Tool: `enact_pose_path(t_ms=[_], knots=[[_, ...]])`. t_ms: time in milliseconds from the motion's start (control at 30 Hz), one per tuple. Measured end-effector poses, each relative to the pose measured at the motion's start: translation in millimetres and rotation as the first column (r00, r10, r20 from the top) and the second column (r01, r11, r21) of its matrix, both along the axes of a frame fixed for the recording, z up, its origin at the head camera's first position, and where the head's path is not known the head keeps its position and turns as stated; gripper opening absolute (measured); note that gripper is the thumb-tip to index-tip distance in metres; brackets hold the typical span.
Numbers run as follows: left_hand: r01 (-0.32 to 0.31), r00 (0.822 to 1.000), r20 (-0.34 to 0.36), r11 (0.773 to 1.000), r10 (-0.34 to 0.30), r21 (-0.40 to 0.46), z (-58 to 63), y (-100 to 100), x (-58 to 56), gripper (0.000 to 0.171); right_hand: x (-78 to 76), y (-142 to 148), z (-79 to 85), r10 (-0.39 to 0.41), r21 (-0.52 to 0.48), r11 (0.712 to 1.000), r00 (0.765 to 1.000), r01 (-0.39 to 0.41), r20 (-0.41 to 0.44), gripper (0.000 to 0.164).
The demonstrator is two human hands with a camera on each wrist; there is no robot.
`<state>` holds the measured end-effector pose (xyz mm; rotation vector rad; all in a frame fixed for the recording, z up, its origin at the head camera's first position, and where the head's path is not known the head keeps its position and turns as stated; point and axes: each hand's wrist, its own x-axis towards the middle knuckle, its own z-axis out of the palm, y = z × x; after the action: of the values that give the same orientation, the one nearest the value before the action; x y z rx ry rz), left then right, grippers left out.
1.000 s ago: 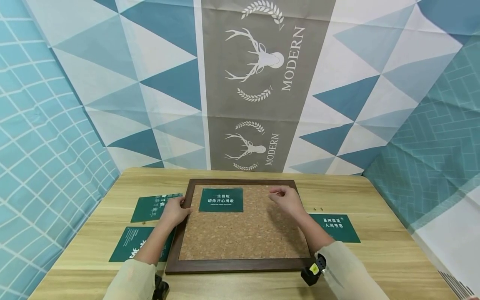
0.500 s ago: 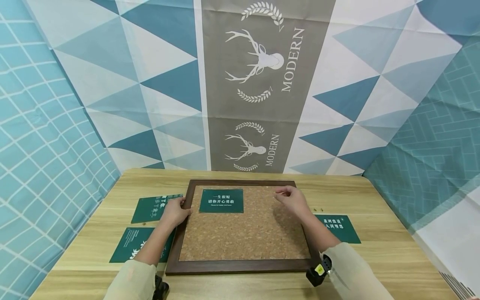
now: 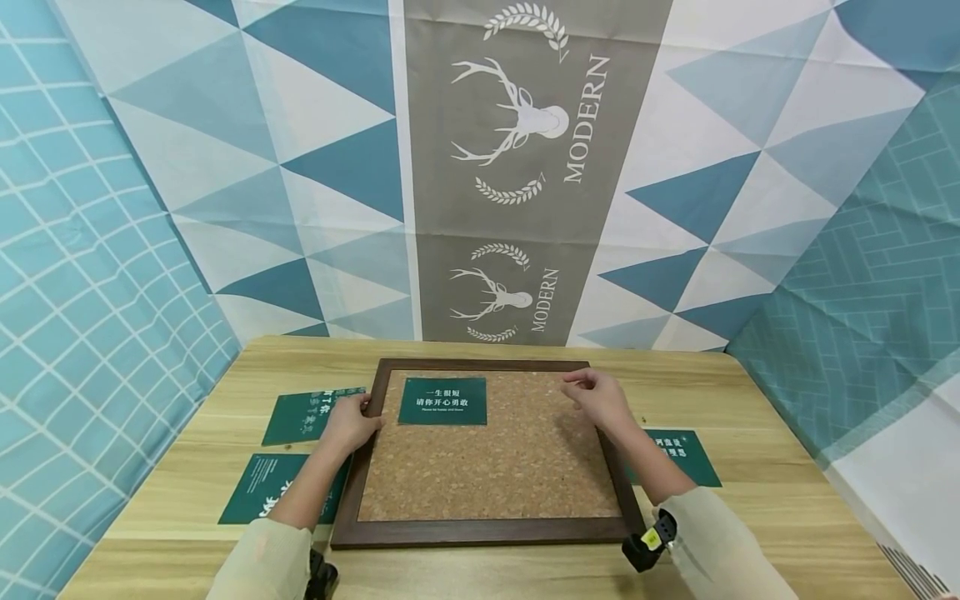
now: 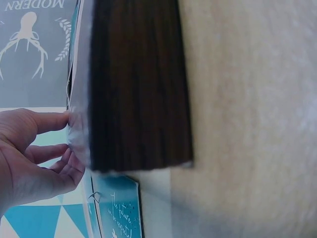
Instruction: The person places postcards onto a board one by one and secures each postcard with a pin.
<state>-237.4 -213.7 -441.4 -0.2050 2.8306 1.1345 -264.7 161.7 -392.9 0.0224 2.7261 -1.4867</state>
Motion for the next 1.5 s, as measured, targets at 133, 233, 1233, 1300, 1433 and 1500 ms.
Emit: enact_pose_path(t_ms=[133, 233, 1233, 1300, 1433, 1500], knots=[[0.001, 1.0, 0.0, 1.0, -0.001, -0.004, -0.3, -0.1, -0.4, 0.058, 0.6, 4.1, 0.9, -0.002, -0.017, 1.0, 1.0, 0.003, 0.001, 0.031], [0.0, 1.0, -0.002, 1.0, 0.0, -0.004, -0.8, -0.2, 0.1, 0.058, 0.9, 7.2, 1.3, -0.01, -0.015, 1.0, 1.0, 0.01, 0.008, 0.032], [0.004, 1.0, -0.011, 1.0, -0.004, -0.008, 1.8, 0.9, 2.6, 0.057, 5.0, 41.0, 3.1, -0.033, -0.011, 0.999, 0.999, 0.033, 0.009, 0.036], [0.007, 1.0, -0.014, 1.0, -0.007, -0.009, 1.9, 1.1, 2.8, 0.057, 5.7, 44.3, 3.3, -0.029, -0.014, 0.999, 1.0, 0.029, 0.007, 0.036], [0.009, 1.0, -0.023, 1.0, -0.009, -0.016, 1.1, 0.9, 2.4, 0.056, 6.3, 51.2, 3.5, -0.028, -0.006, 1.0, 1.0, 0.028, 0.009, 0.037], [0.008, 1.0, -0.026, 1.0, -0.008, -0.019, 0.8, 0.7, 2.3, 0.056, 7.0, 54.6, 3.4, -0.032, -0.005, 0.999, 0.999, 0.032, 0.012, 0.037]])
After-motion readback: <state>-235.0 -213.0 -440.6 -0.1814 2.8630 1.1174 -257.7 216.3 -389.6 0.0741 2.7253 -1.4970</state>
